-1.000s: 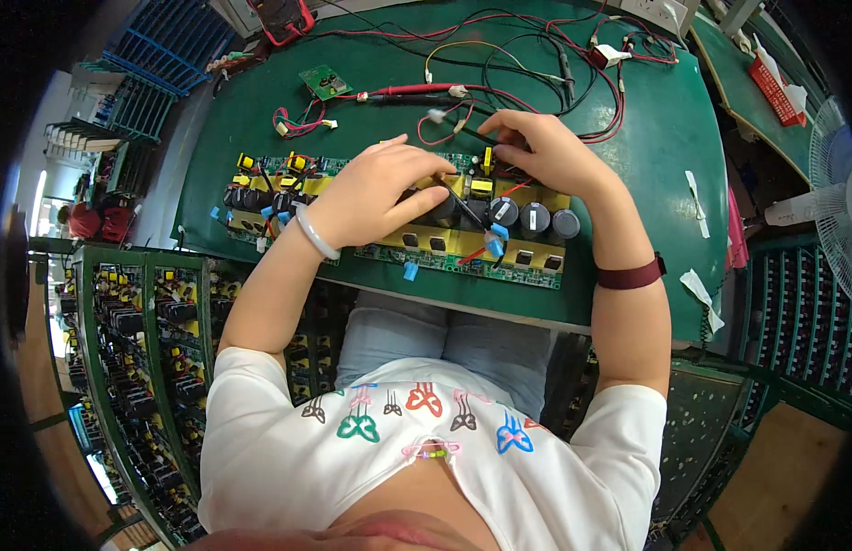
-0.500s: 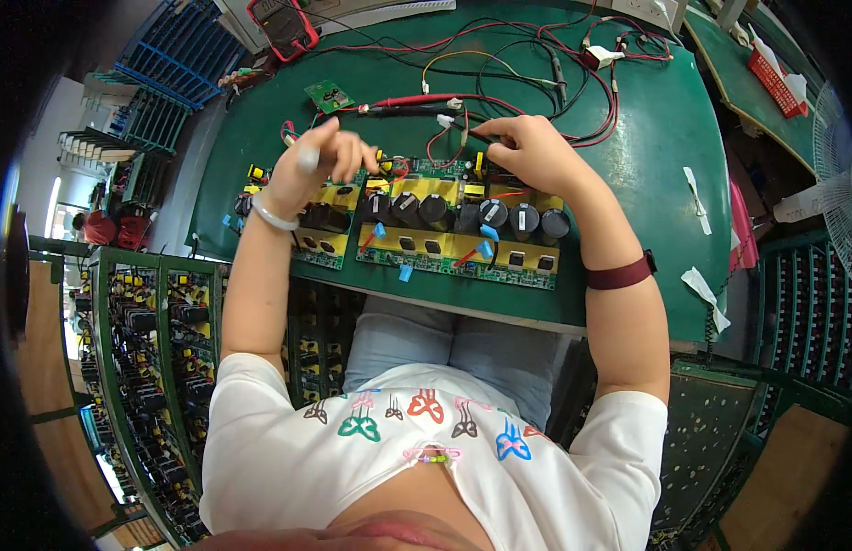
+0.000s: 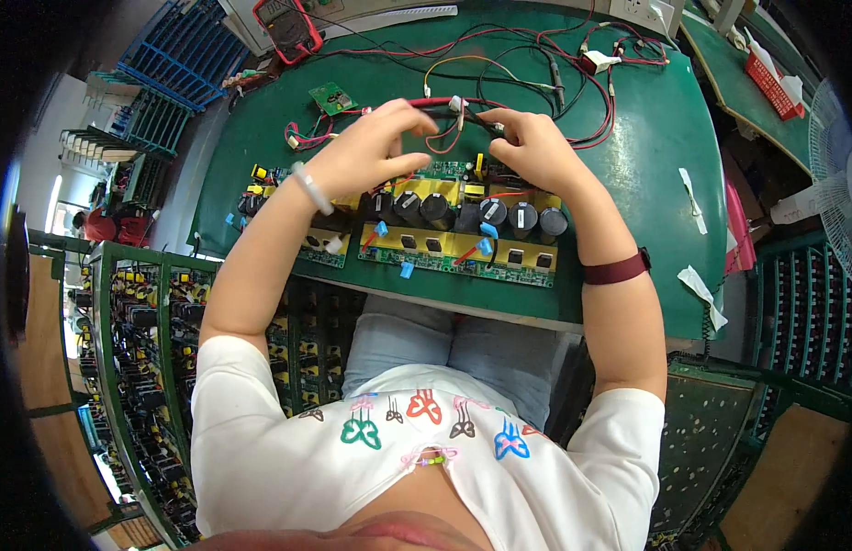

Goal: The person assembles electronic components on a green workbench, connecting wires to circuit boards and handling various electronic parts. They use their hands to manipulate wires and components, occasionally using tools like pliers or screwdrivers. The task involves precise hand movements and attention to detail.

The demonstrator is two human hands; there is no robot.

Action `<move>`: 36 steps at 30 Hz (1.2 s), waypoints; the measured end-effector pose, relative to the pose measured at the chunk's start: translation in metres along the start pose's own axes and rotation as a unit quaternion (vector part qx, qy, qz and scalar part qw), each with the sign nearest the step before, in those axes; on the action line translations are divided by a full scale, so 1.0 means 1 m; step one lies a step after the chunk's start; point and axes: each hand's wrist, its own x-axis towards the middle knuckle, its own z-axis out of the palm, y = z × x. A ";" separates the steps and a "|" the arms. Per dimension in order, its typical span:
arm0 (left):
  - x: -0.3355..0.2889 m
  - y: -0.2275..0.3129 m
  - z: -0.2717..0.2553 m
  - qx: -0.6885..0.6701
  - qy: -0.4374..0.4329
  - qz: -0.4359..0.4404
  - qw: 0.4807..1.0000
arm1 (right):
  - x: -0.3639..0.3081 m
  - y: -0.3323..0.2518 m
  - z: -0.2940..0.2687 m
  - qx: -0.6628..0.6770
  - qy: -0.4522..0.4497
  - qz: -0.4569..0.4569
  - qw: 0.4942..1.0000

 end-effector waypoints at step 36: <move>0.028 0.014 0.011 -0.424 0.018 -0.151 0.893 | 0.009 0.038 0.000 -0.190 0.089 -0.144 0.967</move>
